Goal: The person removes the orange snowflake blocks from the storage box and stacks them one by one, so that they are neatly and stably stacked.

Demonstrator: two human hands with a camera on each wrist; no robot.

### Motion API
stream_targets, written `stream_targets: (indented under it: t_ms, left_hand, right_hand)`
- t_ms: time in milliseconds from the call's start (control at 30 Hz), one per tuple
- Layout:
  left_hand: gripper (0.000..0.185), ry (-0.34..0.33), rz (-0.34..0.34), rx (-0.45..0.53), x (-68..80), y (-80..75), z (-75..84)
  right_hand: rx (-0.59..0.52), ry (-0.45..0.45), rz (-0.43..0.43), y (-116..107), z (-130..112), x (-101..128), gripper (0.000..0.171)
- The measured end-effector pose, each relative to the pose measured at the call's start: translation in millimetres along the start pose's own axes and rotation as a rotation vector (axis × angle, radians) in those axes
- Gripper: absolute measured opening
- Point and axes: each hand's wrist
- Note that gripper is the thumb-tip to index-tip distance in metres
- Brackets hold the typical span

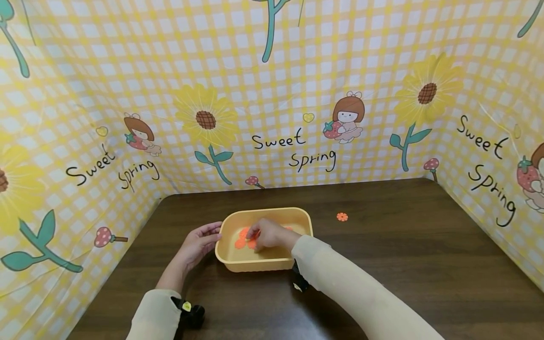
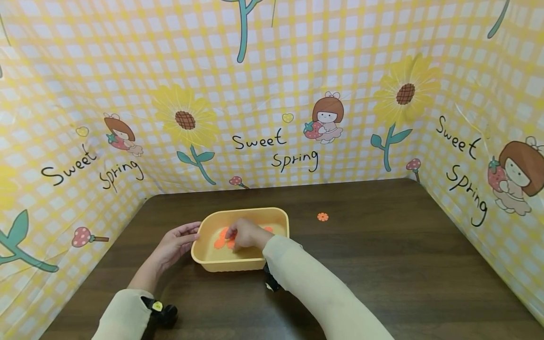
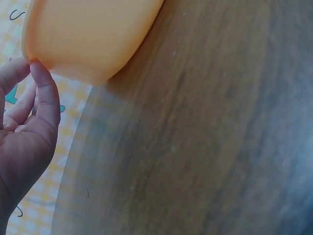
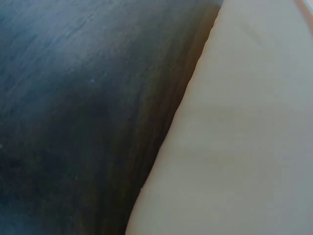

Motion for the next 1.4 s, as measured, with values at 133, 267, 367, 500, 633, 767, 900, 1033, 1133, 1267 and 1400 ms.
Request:
stream_targets:
  t_ms: [133,267,367,500,633,767,900,1033,1133,1267,1400]
  left_hand:
    - [0.049,0.001,-0.005,0.009,-0.5,-0.2,-0.1]
    - [0.049,-0.002,-0.001,0.009,-0.5,-0.4,-0.3]
    - [0.049,-0.006,0.005,0.007,-0.6,-0.4,-0.3]
    - [0.050,-0.006,0.007,0.005,-1.0,-0.5,0.1]
    - [0.050,-0.005,0.012,0.001,-0.9,-0.6,0.8]
    - [0.050,-0.004,0.015,-0.002,-0.3,-0.6,1.1]
    - [0.050,-0.007,0.012,-0.001,-0.3,-0.6,0.7]
    - [0.050,-0.004,0.008,0.000,-0.5,-0.3,0.7]
    - [0.049,-0.001,0.006,0.000,-0.4,0.2,0.8]
    - [0.049,-0.005,0.009,0.003,-0.5,0.5,0.5]
    - [0.050,-0.004,0.013,-0.002,-0.3,0.8,0.3]
  right_hand:
    - [0.010,0.008,-0.008,0.6,0.1,0.3,0.036]
    - [0.033,-0.007,-0.013,0.5,0.5,1.4,0.036]
    - [0.060,-0.032,-0.020,0.0,0.7,2.6,0.034]
    - [0.115,-0.072,-0.040,-1.3,1.5,3.7,0.030]
    - [0.169,-0.096,-0.061,-2.4,3.1,3.6,0.028]
    - [0.199,-0.109,-0.073,-2.1,4.9,3.3,0.029]
    - [0.219,-0.126,-0.080,-1.3,6.0,3.4,0.029]
    - [0.236,-0.140,-0.088,-2.0,5.0,3.9,0.028]
    - [0.245,-0.149,-0.094,-2.5,4.3,3.6,0.027]
    - [0.243,-0.149,-0.100,-2.3,4.5,3.4,0.026]
    - [0.235,-0.147,-0.106,-2.9,4.4,3.8,0.025]
Point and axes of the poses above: each hand's wrist, its own x-axis away from the middle knuckle, its own y-axis out of the palm, z = x × y, and after that the axes turned 15 degrees about -y, right-handed
